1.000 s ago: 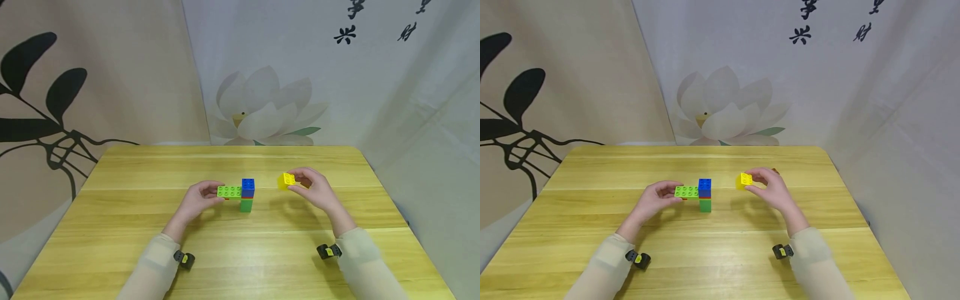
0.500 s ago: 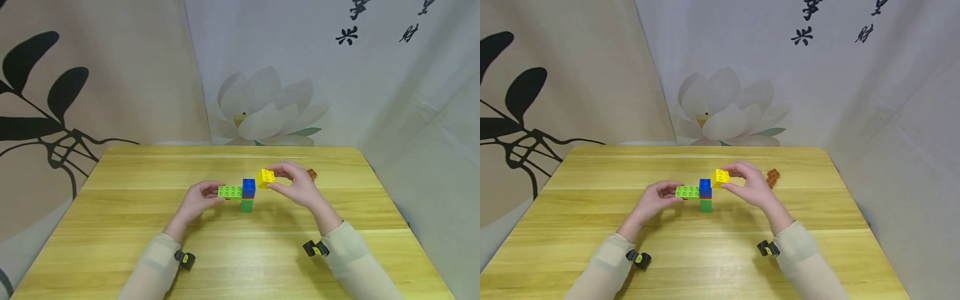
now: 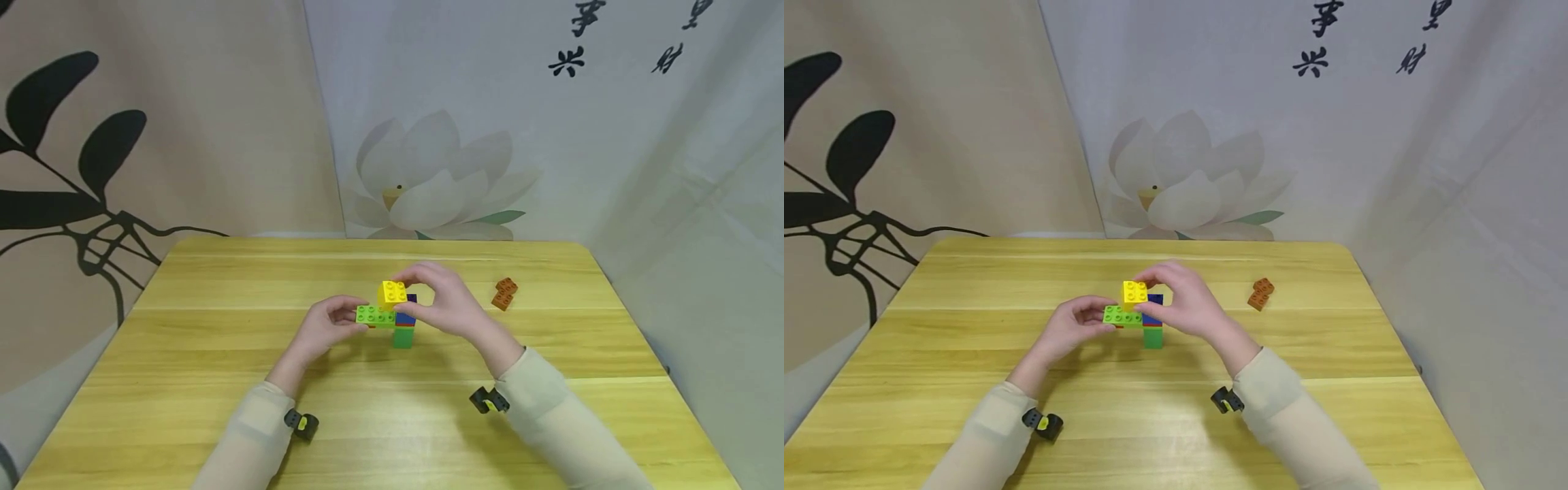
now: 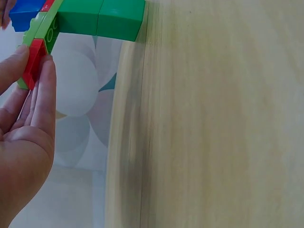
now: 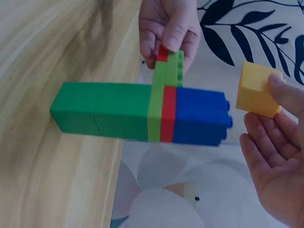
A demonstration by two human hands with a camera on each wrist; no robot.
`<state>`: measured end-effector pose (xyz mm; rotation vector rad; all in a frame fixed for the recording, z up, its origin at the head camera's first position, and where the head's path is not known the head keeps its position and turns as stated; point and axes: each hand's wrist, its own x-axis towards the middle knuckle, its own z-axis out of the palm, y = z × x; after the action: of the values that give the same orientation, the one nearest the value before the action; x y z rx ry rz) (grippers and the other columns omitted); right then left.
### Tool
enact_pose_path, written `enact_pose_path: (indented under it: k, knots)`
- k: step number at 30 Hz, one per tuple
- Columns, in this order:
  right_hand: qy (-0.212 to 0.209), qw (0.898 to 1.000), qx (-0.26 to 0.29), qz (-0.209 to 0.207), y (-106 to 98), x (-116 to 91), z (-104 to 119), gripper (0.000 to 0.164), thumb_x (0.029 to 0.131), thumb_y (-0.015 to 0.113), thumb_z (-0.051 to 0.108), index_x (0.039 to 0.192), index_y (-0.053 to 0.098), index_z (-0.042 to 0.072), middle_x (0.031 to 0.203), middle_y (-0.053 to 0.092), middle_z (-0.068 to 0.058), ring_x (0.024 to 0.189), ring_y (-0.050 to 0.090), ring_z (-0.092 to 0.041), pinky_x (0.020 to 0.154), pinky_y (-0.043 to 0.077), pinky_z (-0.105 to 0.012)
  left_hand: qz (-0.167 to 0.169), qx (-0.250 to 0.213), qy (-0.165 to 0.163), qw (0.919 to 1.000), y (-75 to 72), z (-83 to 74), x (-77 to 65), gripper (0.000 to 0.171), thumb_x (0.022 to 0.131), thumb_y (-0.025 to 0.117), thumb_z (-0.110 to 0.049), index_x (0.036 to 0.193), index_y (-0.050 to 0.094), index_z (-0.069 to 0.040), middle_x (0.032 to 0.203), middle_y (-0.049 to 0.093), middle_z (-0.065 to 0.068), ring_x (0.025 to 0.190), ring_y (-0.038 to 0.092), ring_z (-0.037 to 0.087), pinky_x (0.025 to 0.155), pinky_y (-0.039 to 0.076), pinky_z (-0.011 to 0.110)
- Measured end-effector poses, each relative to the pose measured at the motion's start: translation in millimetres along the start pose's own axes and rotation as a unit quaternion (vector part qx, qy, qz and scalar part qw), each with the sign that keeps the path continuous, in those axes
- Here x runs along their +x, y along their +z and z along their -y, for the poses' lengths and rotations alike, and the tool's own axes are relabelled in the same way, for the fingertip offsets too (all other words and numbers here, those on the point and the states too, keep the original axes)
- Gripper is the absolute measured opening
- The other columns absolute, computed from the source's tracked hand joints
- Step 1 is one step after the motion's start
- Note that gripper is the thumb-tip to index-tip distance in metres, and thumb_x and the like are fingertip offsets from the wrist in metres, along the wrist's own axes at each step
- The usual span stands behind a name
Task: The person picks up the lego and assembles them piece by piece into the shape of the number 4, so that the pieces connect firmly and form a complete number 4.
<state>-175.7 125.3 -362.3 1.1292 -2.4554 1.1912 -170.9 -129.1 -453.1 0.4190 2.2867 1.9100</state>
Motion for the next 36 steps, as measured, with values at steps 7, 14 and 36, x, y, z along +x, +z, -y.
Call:
enact_pose_path:
  k: [7, 14, 36]
  knots:
    - [-0.008, 1.000, -0.019, 0.024, 15, 10, 0, 0.038, 0.081, 0.083, 0.015, 0.114, 0.067, 0.006, 0.107, 0.067, -0.004, 0.097, 0.063, -0.022, 0.089, 0.052, -0.042, 0.013, -0.013, 0.007, 0.9998, -0.5, 0.4, -0.7, 0.040, 0.085, 0.076, -0.002, 0.121, 0.063, 0.006, 0.110, 0.068, 0.018, 0.097, 0.067, 0.029, 0.081, 0.057, 0.029]
    - [0.013, 0.998, -0.046, 0.046, 23, 18, 0, 0.037, 0.082, 0.083, 0.015, 0.113, 0.068, 0.006, 0.107, 0.068, -0.003, 0.096, 0.063, -0.017, 0.090, 0.052, -0.035, 0.013, -0.010, 0.013, 0.9998, -0.1, -0.4, -0.9, 0.038, 0.085, 0.075, 0.000, 0.121, 0.062, 0.006, 0.109, 0.068, 0.017, 0.095, 0.067, 0.027, 0.080, 0.058, 0.030]
    - [0.092, 0.972, -0.135, 0.167, 26, 43, 15, 0.033, 0.082, 0.083, 0.026, 0.107, 0.069, 0.010, 0.101, 0.069, 0.000, 0.092, 0.065, -0.015, 0.084, 0.053, -0.030, 0.007, -0.021, 0.015, 0.9996, -0.2, 0.8, 0.8, 0.039, 0.084, 0.075, 0.003, 0.120, 0.062, 0.009, 0.110, 0.067, 0.018, 0.093, 0.067, 0.022, 0.081, 0.057, 0.028]
